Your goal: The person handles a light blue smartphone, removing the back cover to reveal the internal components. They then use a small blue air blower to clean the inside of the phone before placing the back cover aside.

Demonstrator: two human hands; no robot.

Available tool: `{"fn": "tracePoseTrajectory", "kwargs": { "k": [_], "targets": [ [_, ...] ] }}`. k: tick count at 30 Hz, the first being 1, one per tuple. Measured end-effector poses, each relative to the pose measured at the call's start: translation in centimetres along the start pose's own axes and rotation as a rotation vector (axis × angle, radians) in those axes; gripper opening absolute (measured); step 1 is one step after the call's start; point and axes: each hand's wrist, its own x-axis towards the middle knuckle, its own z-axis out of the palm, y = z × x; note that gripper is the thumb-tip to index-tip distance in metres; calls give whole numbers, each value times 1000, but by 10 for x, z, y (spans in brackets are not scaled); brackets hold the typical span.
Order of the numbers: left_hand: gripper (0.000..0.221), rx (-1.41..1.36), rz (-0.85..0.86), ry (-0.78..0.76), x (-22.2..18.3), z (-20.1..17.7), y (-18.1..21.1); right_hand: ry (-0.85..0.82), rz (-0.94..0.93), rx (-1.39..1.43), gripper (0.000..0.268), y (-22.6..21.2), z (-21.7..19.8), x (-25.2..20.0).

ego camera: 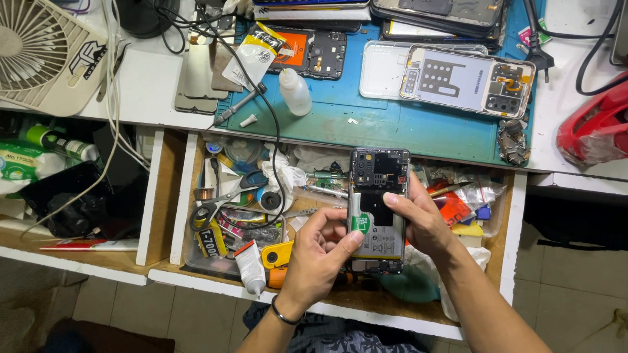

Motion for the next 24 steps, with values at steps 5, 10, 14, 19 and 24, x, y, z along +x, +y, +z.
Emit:
{"fn": "tracePoseTrajectory", "kwargs": {
  "k": [5,10,14,19,24],
  "targets": [
    [30,-49,63,-29,1,-2,3,-112,-107,153,61,9,-4,5],
    [31,60,-17,5,1,0,14,-113,84,175,41,12,-2,1],
    [55,808,321,105,10,-11,24,59,194,225,62,-7,17,5],
    [64,1146,727,178,18,3,34,97,87,230,41,26,3,4],
    [42,1181,795,92,34,9,22,-16,-71,295,51,34,2,3]
  ]
}}
